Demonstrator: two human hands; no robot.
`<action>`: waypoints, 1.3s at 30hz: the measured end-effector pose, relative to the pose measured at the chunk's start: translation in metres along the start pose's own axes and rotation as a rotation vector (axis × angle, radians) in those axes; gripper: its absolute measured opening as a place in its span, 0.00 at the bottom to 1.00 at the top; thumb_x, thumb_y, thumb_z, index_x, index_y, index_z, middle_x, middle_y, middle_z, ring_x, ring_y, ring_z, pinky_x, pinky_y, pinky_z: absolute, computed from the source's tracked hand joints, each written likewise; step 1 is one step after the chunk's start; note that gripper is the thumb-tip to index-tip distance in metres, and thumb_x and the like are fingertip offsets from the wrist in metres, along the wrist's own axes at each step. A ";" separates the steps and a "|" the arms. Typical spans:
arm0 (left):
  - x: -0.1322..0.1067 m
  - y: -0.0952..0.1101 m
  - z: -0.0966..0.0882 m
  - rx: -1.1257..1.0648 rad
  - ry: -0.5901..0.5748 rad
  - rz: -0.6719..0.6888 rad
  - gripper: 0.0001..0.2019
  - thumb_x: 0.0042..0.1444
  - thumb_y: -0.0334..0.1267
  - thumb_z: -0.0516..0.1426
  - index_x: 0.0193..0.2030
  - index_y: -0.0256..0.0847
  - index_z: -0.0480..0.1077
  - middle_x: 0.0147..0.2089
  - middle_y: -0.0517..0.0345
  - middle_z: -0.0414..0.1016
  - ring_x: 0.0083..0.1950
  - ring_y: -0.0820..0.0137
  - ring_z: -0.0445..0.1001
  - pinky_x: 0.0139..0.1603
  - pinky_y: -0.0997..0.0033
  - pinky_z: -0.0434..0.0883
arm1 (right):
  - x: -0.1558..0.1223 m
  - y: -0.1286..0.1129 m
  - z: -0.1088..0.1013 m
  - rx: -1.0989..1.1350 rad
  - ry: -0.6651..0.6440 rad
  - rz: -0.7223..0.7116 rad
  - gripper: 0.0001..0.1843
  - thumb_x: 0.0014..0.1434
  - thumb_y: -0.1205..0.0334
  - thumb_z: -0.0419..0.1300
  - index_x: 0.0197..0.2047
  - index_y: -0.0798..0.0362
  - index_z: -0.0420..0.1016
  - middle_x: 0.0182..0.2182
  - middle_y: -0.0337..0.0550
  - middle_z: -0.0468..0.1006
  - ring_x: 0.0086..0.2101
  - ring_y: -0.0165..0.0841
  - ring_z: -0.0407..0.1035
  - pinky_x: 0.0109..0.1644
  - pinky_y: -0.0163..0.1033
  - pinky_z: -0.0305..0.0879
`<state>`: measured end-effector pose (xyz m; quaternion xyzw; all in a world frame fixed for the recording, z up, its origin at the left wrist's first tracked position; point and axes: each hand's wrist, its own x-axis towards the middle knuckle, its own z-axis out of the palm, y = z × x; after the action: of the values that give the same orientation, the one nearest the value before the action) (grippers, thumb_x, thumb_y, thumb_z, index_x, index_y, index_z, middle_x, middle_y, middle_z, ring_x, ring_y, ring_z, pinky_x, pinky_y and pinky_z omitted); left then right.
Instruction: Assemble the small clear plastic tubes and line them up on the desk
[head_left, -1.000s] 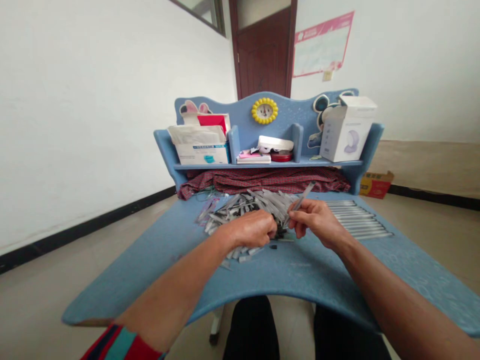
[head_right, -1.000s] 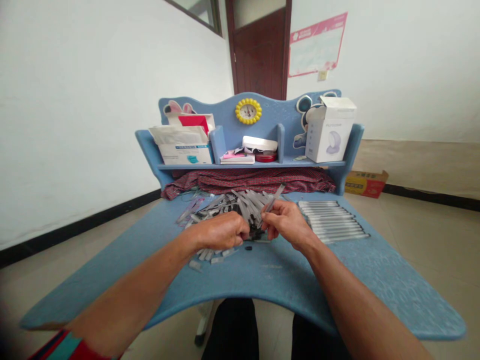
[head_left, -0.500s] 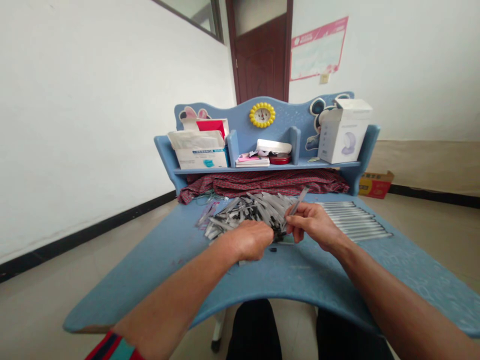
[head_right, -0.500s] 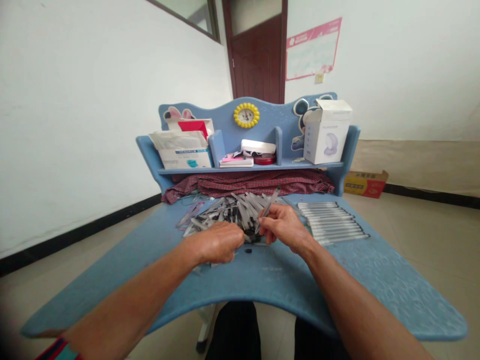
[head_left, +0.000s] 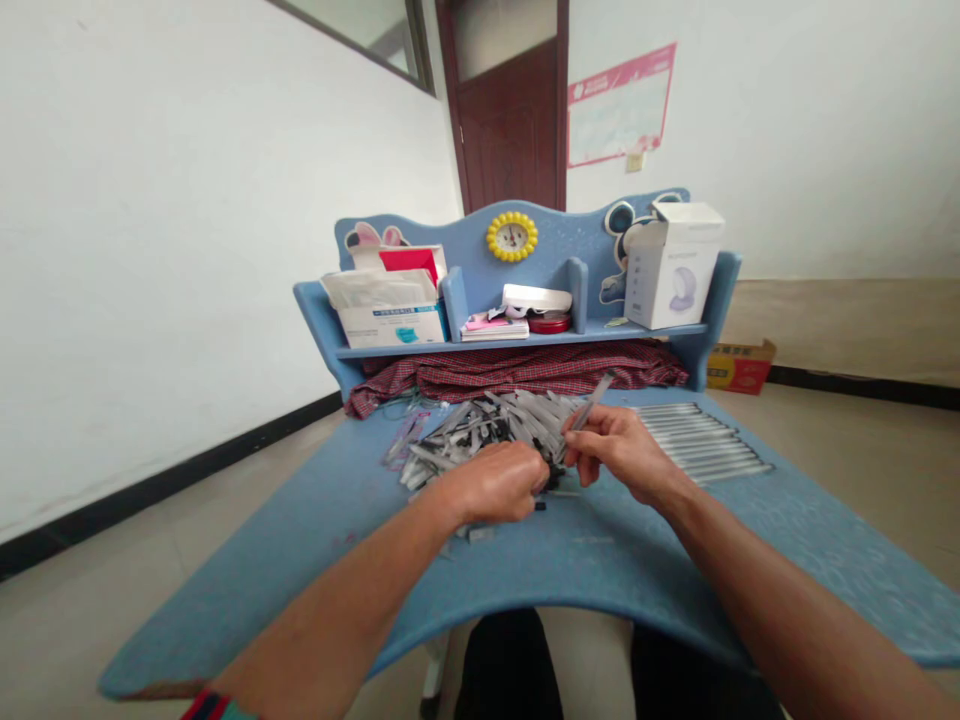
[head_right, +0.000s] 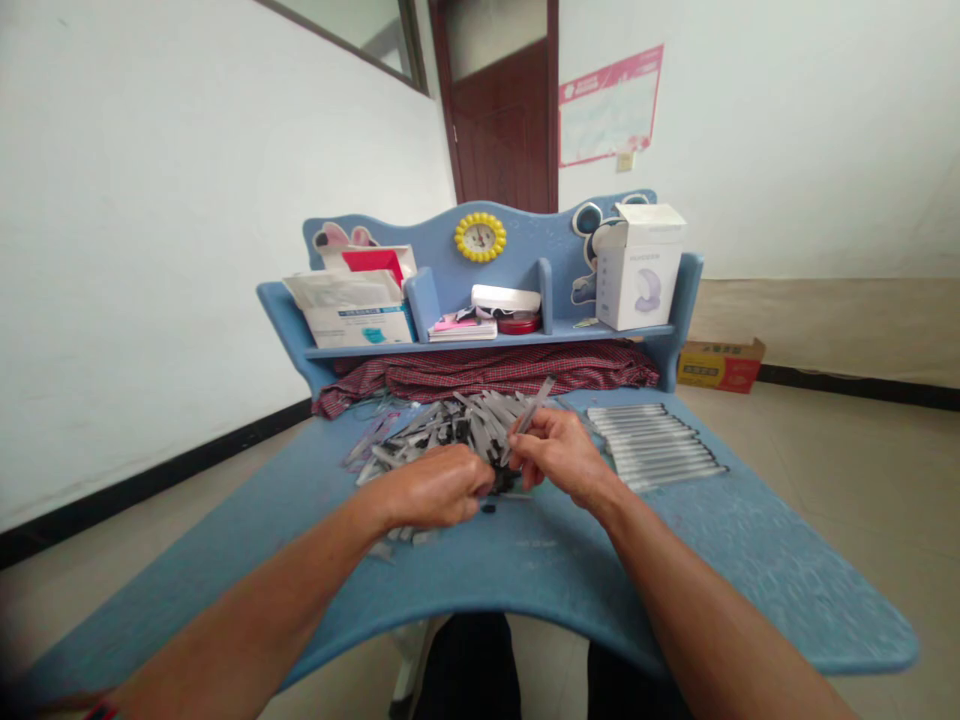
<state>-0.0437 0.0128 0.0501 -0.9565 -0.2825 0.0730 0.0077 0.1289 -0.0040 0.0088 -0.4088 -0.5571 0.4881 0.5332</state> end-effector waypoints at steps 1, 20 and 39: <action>0.001 -0.003 0.000 -0.077 0.027 0.001 0.06 0.42 0.27 0.52 0.26 0.37 0.69 0.24 0.56 0.71 0.29 0.66 0.73 0.27 0.74 0.63 | 0.000 -0.002 0.000 0.017 0.019 -0.007 0.09 0.44 0.62 0.61 0.30 0.56 0.69 0.16 0.36 0.74 0.12 0.26 0.64 0.15 0.30 0.59; 0.010 -0.005 0.003 -0.744 0.288 -0.141 0.04 0.48 0.29 0.53 0.31 0.38 0.61 0.23 0.67 0.65 0.25 0.74 0.74 0.24 0.80 0.64 | -0.002 -0.006 -0.001 0.098 0.100 -0.108 0.10 0.45 0.61 0.63 0.30 0.56 0.68 0.17 0.39 0.76 0.12 0.29 0.66 0.16 0.32 0.59; 0.025 0.004 0.026 -1.135 0.275 -0.183 0.04 0.46 0.30 0.57 0.29 0.35 0.65 0.20 0.64 0.68 0.21 0.75 0.72 0.18 0.82 0.61 | -0.005 -0.006 -0.009 -0.135 0.019 -0.154 0.15 0.49 0.52 0.62 0.23 0.57 0.70 0.14 0.37 0.70 0.11 0.23 0.59 0.14 0.30 0.52</action>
<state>-0.0244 0.0223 0.0208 -0.7835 -0.3550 -0.2151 -0.4625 0.1386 -0.0087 0.0135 -0.4044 -0.6134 0.4031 0.5456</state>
